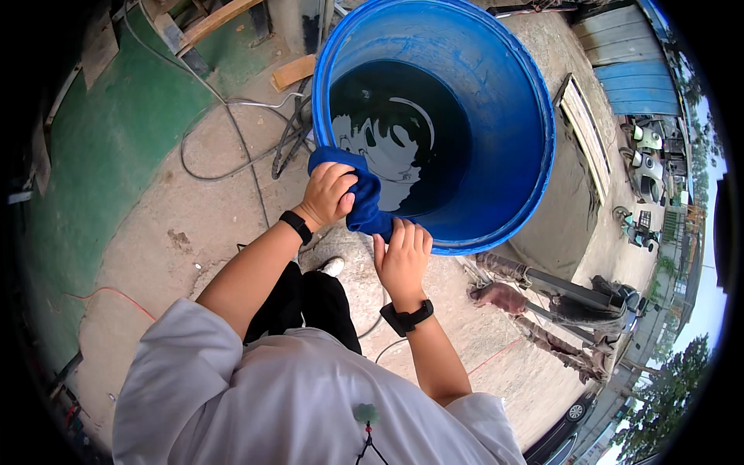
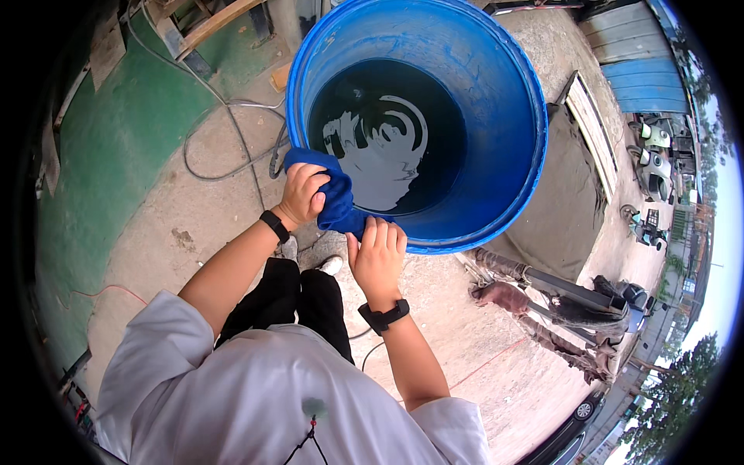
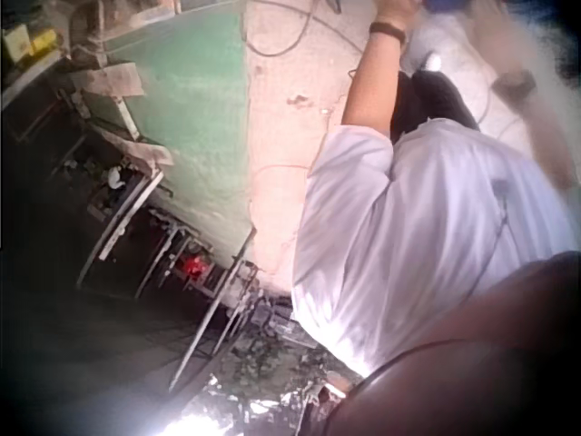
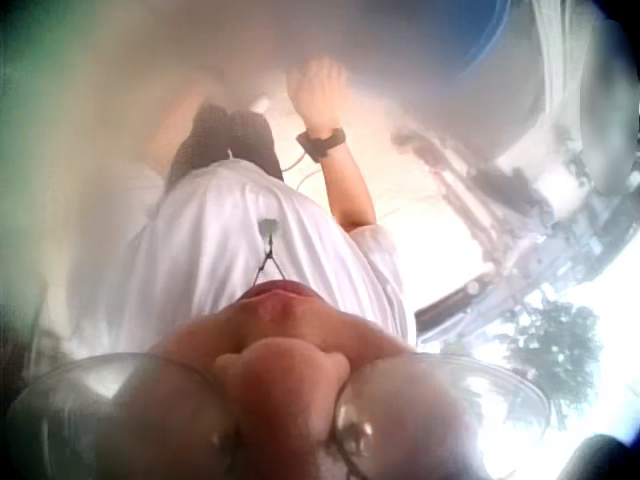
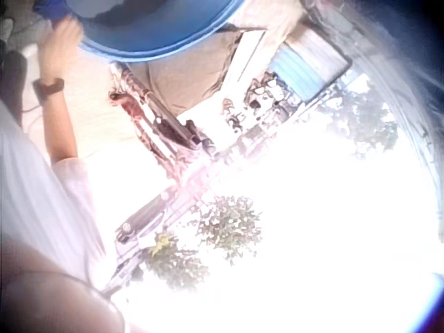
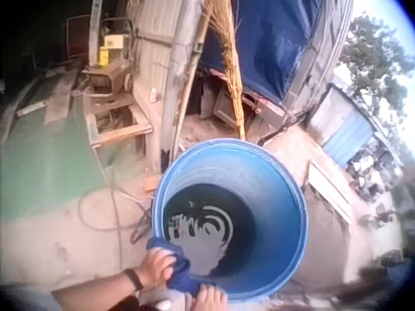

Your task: The person wipes the exterior of a blue barrel, a metal pole, and a red lifting tool using a blue cloth.

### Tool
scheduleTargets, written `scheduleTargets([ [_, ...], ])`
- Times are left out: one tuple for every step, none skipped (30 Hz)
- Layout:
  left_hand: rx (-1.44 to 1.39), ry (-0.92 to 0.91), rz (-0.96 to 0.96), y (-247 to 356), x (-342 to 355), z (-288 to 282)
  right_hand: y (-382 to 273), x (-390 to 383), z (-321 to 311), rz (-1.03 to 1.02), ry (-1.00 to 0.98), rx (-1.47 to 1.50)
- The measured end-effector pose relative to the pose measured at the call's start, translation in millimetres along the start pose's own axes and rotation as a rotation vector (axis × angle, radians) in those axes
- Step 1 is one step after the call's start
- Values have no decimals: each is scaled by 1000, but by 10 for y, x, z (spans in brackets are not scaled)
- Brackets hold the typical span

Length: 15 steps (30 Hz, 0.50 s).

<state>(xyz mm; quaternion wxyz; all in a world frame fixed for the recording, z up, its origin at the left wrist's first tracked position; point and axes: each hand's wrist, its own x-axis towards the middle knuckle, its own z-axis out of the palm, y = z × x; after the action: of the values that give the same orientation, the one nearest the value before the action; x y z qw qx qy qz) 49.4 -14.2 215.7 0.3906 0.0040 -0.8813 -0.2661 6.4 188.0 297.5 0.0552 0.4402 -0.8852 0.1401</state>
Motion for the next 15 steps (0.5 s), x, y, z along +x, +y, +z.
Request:
scheduleTargets([
  [-12,-7,-3,13,12,-14,0,11,-23,-2,-37,-23],
  [-18,-11,-6,7,41,-37,4,20,-33,-21,-50,-26],
  [-29,-50,17,-21,65,-62,-13,31,-64,-33,-52,-10],
  [-15,-19,-15,-18,90,-58,-13,45,-104,-45,-55,6],
  [-30,-47,-11,-13,104,-62,0,43,-99,-81,-74,3],
  [-50,-79,-4,14,103,-86,10,27,-86,-78,-77,-5],
  [-62,-151,-68,51,82,-119,19,7,-73,-75,-79,-12],
  [-52,-134,-90,109,53,-120,4,-14,-58,-101,-92,-13],
  [-10,-12,-181,167,46,-99,-25,-33,-38,-115,-26,-34],
  [31,110,-269,205,39,-81,-49,-62,-1,-127,41,-53],
  [3,193,-426,199,-29,-2,-44,-142,76,-180,49,-118],
  [26,318,-644,165,-116,178,-49,-216,128,-257,38,-222],
  [15,329,-649,100,-100,296,-23,-293,192,-308,-48,-326],
  [-340,271,-834,40,-79,387,-12,-334,235,-357,-139,-427],
  [-698,206,-1001,-51,-105,498,-50,-297,229,-405,-181,-577],
])
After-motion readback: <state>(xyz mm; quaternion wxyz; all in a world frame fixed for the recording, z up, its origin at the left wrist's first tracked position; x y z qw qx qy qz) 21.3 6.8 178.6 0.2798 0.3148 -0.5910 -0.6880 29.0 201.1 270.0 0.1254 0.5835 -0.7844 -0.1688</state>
